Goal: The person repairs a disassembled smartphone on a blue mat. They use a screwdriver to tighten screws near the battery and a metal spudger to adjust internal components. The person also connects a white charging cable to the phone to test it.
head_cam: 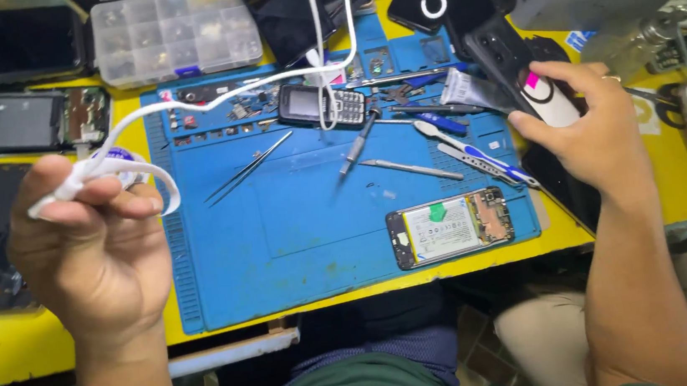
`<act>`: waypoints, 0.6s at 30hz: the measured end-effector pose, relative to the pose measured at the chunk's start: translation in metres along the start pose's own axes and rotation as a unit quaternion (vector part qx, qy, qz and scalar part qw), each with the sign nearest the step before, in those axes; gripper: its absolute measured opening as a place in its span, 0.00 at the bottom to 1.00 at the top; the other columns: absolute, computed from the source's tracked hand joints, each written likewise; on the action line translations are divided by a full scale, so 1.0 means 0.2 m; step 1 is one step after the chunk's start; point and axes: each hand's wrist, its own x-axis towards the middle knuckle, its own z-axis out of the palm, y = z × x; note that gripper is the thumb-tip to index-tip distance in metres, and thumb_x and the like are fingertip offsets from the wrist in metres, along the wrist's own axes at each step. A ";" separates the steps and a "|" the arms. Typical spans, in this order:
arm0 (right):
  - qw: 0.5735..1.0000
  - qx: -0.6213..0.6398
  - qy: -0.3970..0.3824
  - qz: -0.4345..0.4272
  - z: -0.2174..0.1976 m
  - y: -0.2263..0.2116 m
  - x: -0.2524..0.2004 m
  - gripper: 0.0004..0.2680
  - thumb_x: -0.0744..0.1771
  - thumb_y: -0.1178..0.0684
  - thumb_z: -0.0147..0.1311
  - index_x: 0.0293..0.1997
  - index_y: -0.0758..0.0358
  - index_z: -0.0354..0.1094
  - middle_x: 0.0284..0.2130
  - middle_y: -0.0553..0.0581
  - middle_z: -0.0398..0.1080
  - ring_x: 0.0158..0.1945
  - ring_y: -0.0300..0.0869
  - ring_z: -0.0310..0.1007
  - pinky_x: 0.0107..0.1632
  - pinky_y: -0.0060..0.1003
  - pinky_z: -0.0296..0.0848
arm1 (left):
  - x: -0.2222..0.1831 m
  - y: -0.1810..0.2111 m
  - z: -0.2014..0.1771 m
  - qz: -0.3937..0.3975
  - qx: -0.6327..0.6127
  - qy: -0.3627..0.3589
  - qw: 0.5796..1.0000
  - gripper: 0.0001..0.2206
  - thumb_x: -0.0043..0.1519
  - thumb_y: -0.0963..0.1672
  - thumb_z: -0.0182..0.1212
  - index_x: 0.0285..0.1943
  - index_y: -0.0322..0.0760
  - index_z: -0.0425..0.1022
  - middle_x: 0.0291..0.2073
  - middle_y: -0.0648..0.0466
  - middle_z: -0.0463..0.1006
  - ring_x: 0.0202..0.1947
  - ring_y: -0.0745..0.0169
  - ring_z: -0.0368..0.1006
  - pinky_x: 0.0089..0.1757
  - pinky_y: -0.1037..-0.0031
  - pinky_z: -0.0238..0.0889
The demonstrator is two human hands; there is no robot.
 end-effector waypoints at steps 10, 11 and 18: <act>0.997 -0.066 -0.019 -0.022 0.28 -0.06 0.35 0.24 0.65 0.48 0.68 0.67 0.63 0.66 0.50 0.72 0.64 0.54 0.61 0.59 0.51 0.54 0.60 | -0.04 0.25 -0.30 0.107 0.101 -0.111 0.983 0.18 0.78 0.54 0.49 0.76 0.61 0.68 0.76 0.78 0.67 0.88 0.75 0.54 0.86 0.69 0.43; 0.998 -0.052 -0.026 -0.025 0.31 -0.07 0.38 0.24 0.66 0.50 0.68 0.68 0.64 0.63 0.52 0.72 0.61 0.56 0.61 0.58 0.53 0.57 0.60 | -0.06 0.29 -0.32 0.069 -0.054 -0.137 0.987 0.15 0.64 0.48 0.61 0.60 0.56 0.73 0.58 0.76 0.71 0.62 0.86 0.63 0.74 0.82 0.51; 0.987 -0.033 0.045 -0.151 0.32 0.05 0.34 0.12 0.69 0.57 0.65 0.56 0.69 0.73 0.50 0.66 0.59 0.56 0.57 0.60 0.59 0.47 0.60 | -0.21 0.28 -0.51 -0.036 0.219 -0.214 0.951 0.15 0.58 0.49 0.57 0.48 0.38 0.78 0.29 0.55 0.71 0.18 0.72 0.60 0.31 0.78 0.51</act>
